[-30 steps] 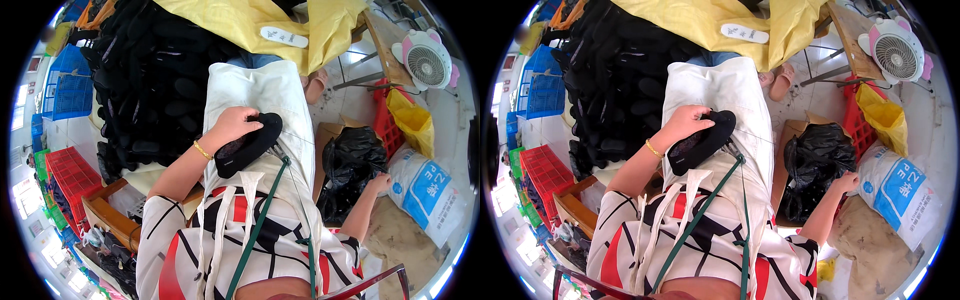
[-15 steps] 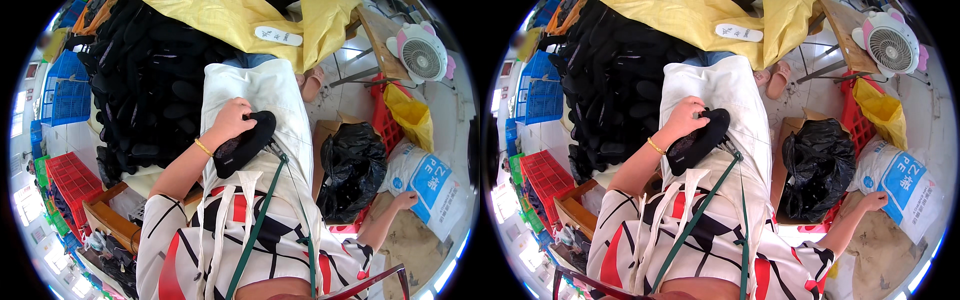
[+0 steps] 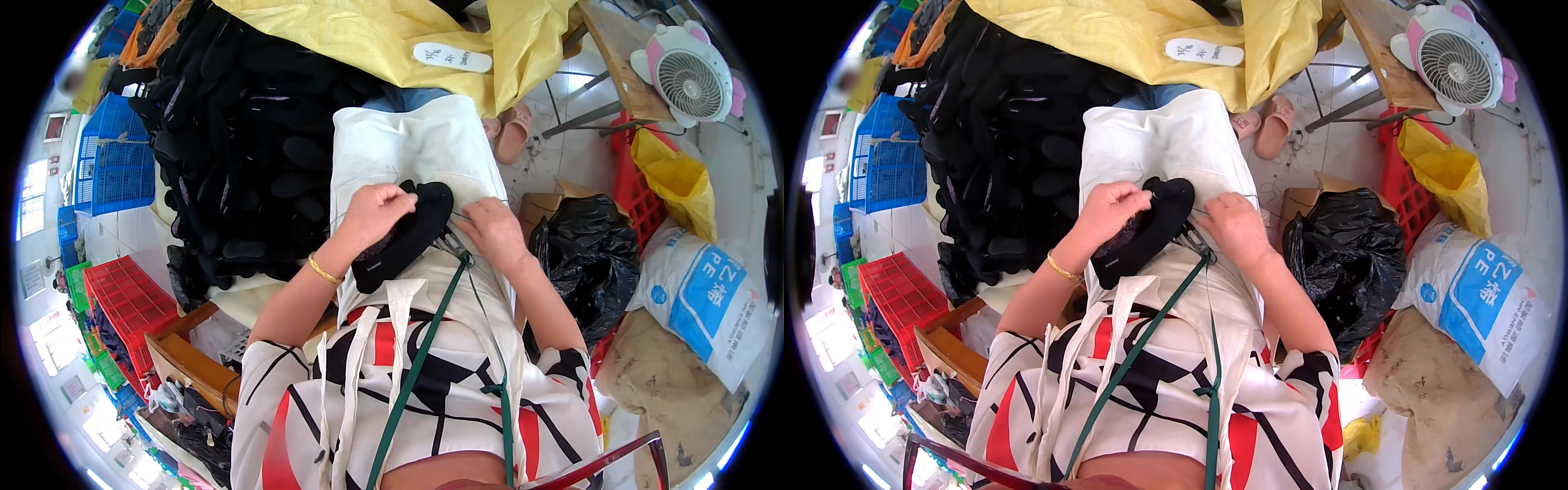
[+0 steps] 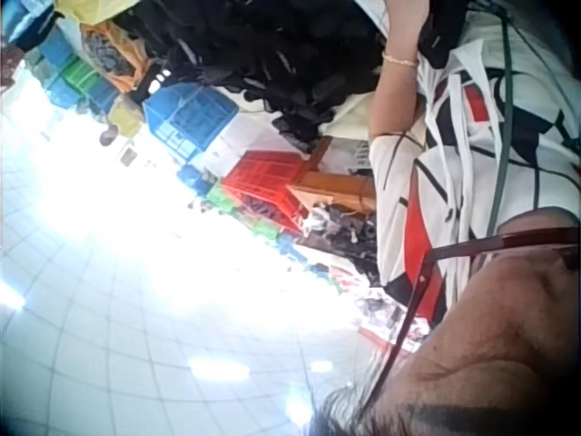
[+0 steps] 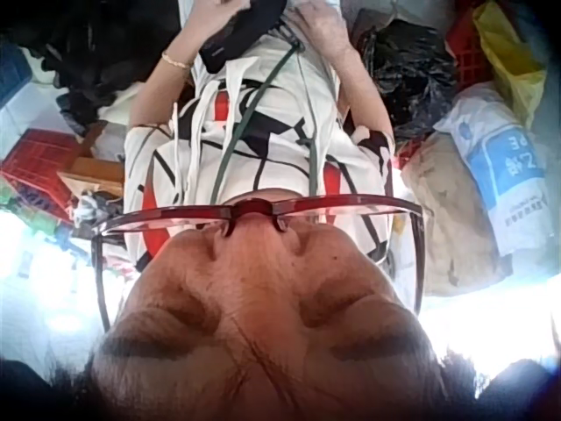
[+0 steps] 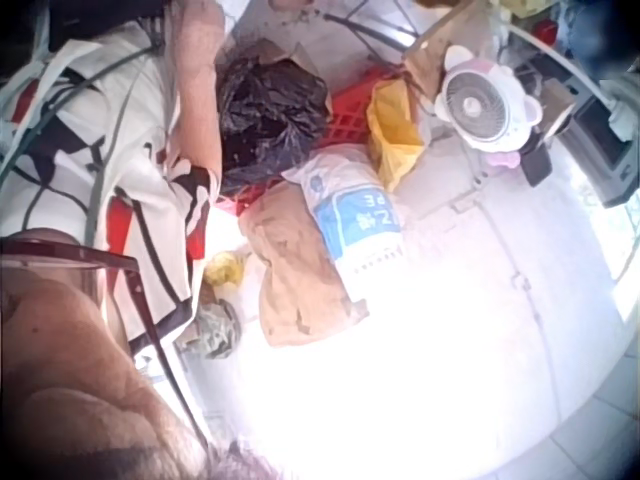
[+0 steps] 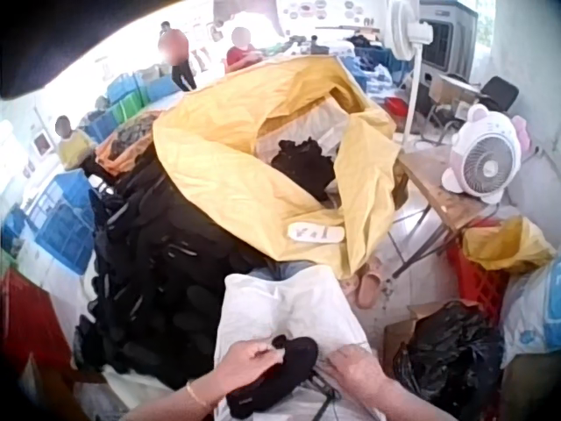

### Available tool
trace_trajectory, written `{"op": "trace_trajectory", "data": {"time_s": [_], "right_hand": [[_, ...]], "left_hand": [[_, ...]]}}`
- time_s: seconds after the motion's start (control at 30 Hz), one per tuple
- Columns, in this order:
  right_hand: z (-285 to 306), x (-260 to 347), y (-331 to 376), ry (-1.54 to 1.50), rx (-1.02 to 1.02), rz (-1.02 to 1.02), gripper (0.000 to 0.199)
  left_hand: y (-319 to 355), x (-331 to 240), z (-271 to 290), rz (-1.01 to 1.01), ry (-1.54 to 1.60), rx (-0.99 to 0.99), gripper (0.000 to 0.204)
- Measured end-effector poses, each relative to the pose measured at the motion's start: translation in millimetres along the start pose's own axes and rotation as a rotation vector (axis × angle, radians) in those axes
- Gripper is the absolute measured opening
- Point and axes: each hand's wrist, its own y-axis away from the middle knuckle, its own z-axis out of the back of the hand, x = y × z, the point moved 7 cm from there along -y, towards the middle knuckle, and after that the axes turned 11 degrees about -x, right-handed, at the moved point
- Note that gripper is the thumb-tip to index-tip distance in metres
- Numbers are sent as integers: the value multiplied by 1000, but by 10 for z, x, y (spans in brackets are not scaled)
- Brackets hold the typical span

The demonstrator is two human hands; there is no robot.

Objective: The person sits on the floor in a workshop and hand-sews a black shoe using a needle and thread. They repeatedly insert the needle into the shoe's sole and pull the thread through to stitch the material, occasionally adjusting the shoe's position on their lap.

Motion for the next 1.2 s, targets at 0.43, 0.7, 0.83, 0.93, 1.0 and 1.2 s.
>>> {"op": "trace_trajectory", "data": {"time_s": [0.43,0.7,0.83,0.93,1.0,1.2], "right_hand": [[-148,422,-253,-234,-67,-136,14],[-302,423,-597,-16,-1,65,5],[-448,368,-604,-28,18,139,4],[-505,290,-578,-174,19,-21,5],[-549,276,-544,-264,16,-115,6],[-610,187,-492,-532,-14,-254,6]], "left_hand": [[70,323,-250,574,740,157,13],[61,51,-95,36,-71,135,14],[-47,93,-40,87,43,83,14],[-129,366,-32,277,248,88,13],[-113,478,-94,360,377,108,12],[-66,283,-126,261,94,106,16]]}}
